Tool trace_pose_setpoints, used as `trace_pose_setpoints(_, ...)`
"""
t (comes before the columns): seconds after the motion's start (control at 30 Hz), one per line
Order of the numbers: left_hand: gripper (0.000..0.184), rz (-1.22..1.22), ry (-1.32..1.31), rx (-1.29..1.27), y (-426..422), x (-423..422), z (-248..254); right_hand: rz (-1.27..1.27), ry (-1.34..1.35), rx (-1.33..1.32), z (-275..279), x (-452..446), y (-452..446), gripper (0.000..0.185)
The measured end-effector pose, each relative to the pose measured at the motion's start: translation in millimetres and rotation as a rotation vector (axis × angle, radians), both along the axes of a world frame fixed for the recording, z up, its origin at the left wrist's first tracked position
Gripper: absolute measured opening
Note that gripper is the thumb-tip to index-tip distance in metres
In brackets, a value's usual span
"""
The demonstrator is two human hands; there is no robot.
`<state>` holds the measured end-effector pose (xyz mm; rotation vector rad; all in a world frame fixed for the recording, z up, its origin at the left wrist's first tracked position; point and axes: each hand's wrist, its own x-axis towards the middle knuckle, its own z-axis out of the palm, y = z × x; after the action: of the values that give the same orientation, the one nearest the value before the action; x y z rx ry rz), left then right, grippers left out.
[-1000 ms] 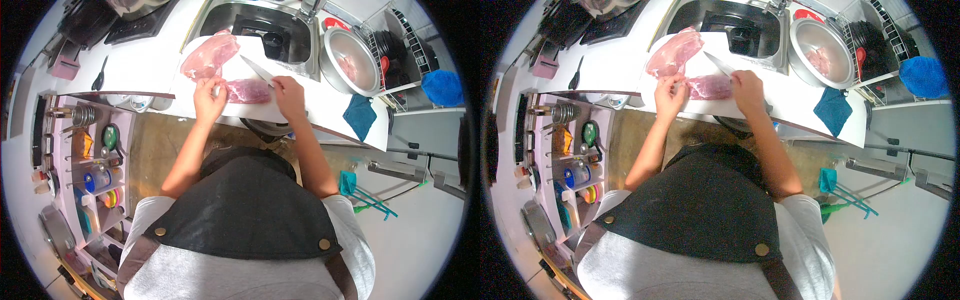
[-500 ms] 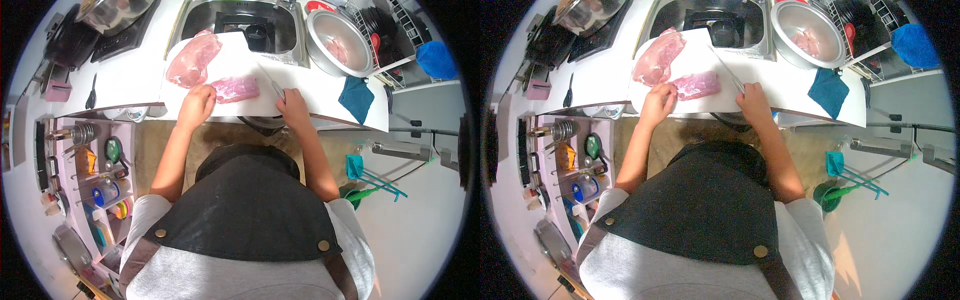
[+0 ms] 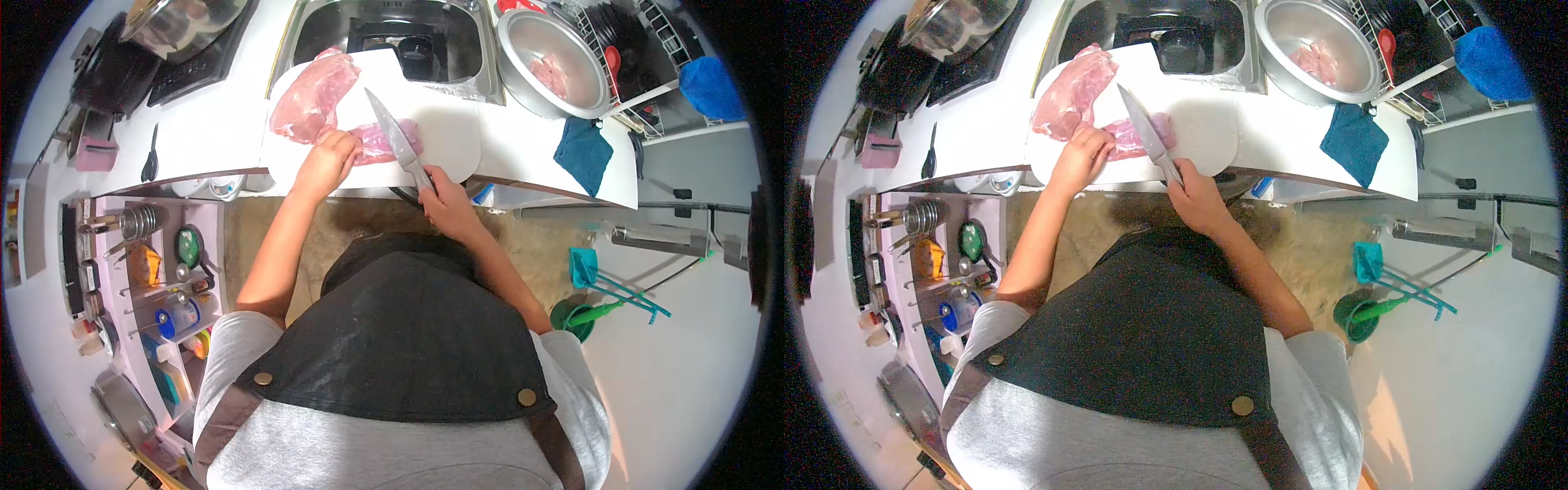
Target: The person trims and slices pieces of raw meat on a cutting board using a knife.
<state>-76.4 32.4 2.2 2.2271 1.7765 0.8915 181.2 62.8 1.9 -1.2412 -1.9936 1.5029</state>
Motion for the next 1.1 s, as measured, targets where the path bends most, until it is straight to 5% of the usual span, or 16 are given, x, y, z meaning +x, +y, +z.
trace_pose_setpoints(0.3, 0.018, 0.015, -0.013, 0.124, -3, 11, 2, 0.058, 0.02, -0.244, 17, -12, -12, 0.033)
trace_pose_setpoints(0.57, 0.012, 0.059, -0.037, 0.118, -1, 7, -15, 0.089, -0.122, 0.154, 6, -32, -14, 0.028)
trace_pose_setpoints(1.1, 0.022, 0.15, 0.039, 0.229, -7, 13, -20, 0.169, -0.19, 0.214, 2, -51, -24, 0.03)
